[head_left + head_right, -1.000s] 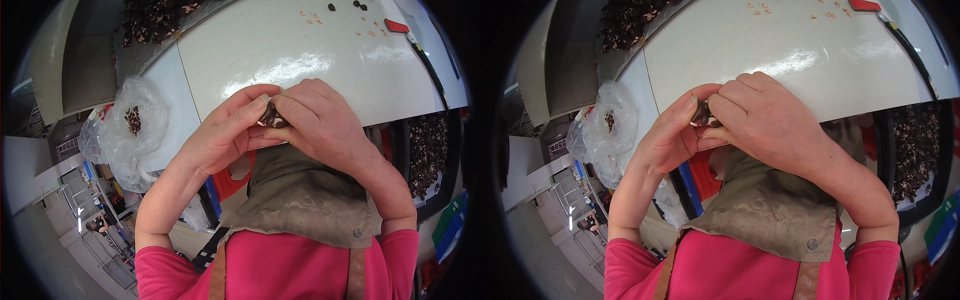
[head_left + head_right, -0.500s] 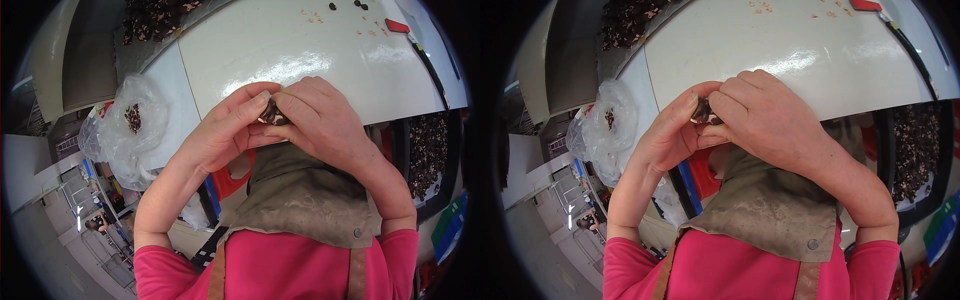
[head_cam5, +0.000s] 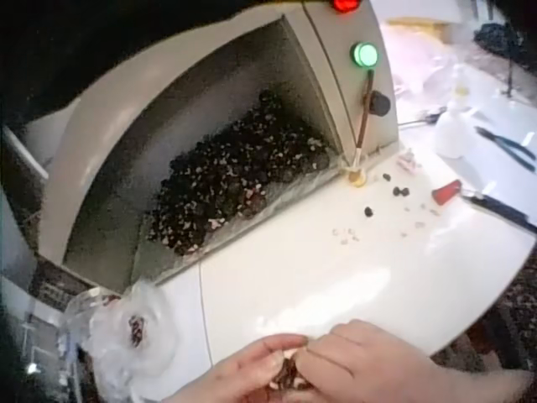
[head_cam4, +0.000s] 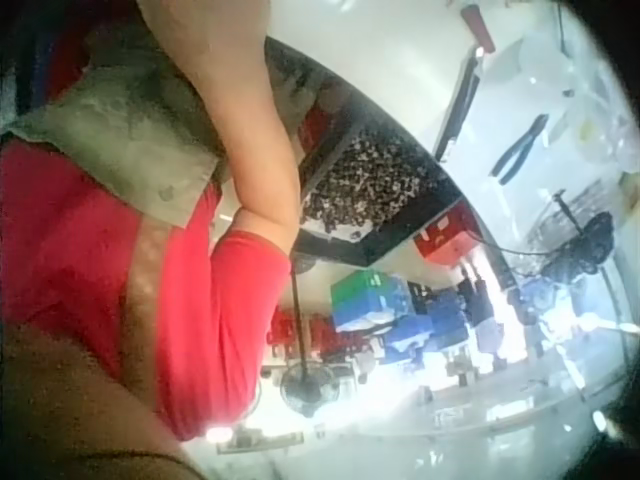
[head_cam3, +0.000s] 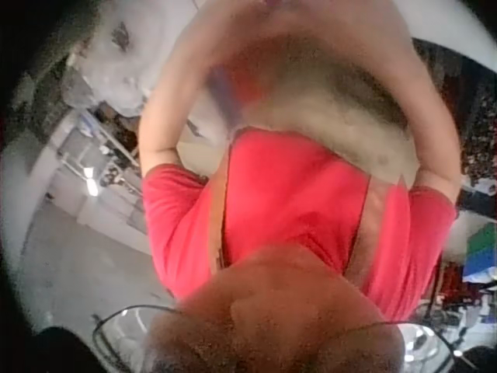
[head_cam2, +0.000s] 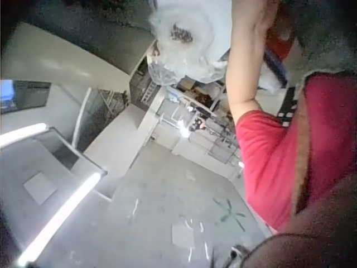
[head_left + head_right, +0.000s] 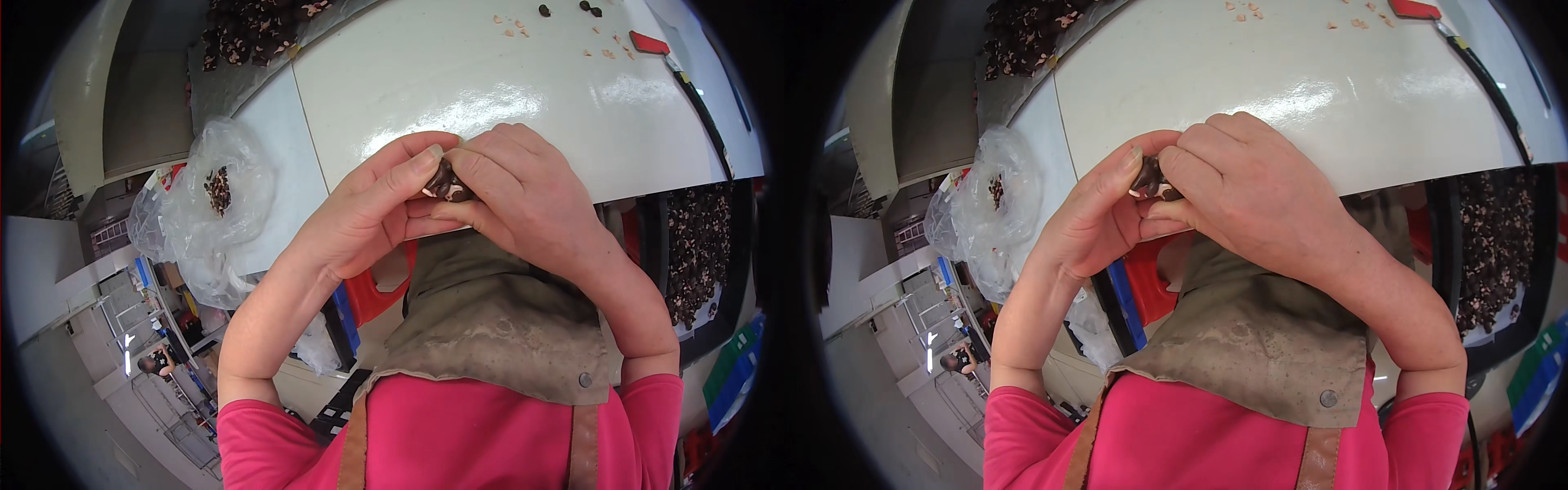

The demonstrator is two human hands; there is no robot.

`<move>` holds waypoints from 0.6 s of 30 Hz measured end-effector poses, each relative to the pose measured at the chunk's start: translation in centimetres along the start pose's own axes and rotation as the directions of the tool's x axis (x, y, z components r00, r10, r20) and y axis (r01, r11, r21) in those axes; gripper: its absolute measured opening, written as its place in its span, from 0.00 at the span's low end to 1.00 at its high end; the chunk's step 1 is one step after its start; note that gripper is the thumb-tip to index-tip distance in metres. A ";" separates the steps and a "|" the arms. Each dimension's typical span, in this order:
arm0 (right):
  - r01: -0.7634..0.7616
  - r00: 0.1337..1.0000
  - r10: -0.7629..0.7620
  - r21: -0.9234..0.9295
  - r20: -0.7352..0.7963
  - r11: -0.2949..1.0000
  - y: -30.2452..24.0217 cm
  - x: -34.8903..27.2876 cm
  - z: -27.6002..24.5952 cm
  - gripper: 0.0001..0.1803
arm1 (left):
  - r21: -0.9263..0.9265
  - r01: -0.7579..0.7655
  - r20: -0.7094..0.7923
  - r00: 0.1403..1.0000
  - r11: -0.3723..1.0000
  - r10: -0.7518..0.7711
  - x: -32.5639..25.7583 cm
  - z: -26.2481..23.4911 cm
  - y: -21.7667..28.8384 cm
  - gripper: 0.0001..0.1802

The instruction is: Assembling small plastic toy figures using glue and hand tools at a workstation.

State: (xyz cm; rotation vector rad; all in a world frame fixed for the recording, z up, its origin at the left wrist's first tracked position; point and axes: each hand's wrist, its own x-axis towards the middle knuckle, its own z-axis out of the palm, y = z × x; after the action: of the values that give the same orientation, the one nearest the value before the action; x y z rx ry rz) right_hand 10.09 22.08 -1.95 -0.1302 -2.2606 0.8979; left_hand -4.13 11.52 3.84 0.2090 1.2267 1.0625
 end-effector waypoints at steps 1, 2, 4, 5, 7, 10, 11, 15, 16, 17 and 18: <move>0.001 1.000 -0.001 0.000 0.000 1.000 0.0 0.0 0.0 0.18 | 0.000 -0.001 0.000 1.000 1.000 0.001 0.0 0.0 0.0 0.25; -0.001 1.000 0.001 0.001 -0.001 1.000 -0.1 0.0 0.0 0.18 | 0.002 -0.002 0.001 1.000 1.000 0.002 0.0 -0.1 -0.1 0.25; -0.002 1.000 0.002 0.003 -0.002 1.000 -0.1 0.0 0.0 0.18 | 0.004 -0.004 0.002 1.000 1.000 0.004 0.0 -0.1 -0.1 0.25; -0.005 1.000 0.005 -0.001 0.006 1.000 -0.1 0.0 0.0 0.18 | 0.006 -0.002 0.000 1.000 1.000 0.002 -0.1 0.0 -0.1 0.25; -0.008 1.000 0.008 -0.004 0.013 1.000 -0.1 -0.1 0.0 0.18 | 0.009 0.001 -0.003 1.000 1.000 -0.001 -0.1 0.1 0.0 0.25; -0.011 1.000 0.011 -0.004 0.007 1.000 -0.1 0.0 -0.1 0.18 | 0.008 0.006 0.004 1.000 1.000 -0.006 0.0 0.1 0.0 0.25; -0.008 1.000 0.008 -0.001 -0.003 1.000 -0.1 -0.1 -0.1 0.18 | 0.011 0.007 -0.001 1.000 1.000 -0.007 0.0 0.1 0.0 0.25; -0.004 1.000 0.004 0.019 -0.008 1.000 0.1 -0.1 -0.1 0.17 | 0.010 -0.014 -0.014 1.000 1.000 0.014 0.0 0.3 -0.1 0.24; -0.006 1.000 0.006 0.016 -0.009 1.000 0.1 -0.1 -0.2 0.17 | 0.011 -0.013 -0.010 1.000 1.000 0.013 0.0 0.4 -0.1 0.24; -0.008 1.000 0.008 0.018 -0.012 1.000 0.1 -0.1 -0.2 0.17 | 0.009 -0.014 -0.013 1.000 1.000 0.014 0.0 0.5 -0.1 0.24; -0.010 1.000 0.010 0.020 -0.015 1.000 0.1 -0.1 -0.3 0.17 | 0.007 -0.016 -0.016 1.000 1.000 0.016 0.0 0.6 0.0 0.24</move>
State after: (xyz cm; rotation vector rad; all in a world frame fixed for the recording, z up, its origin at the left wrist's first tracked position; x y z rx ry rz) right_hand 10.35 22.27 -1.96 -0.1390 -2.2378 0.9213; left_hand -3.63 11.75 4.02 0.2158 1.2450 1.0754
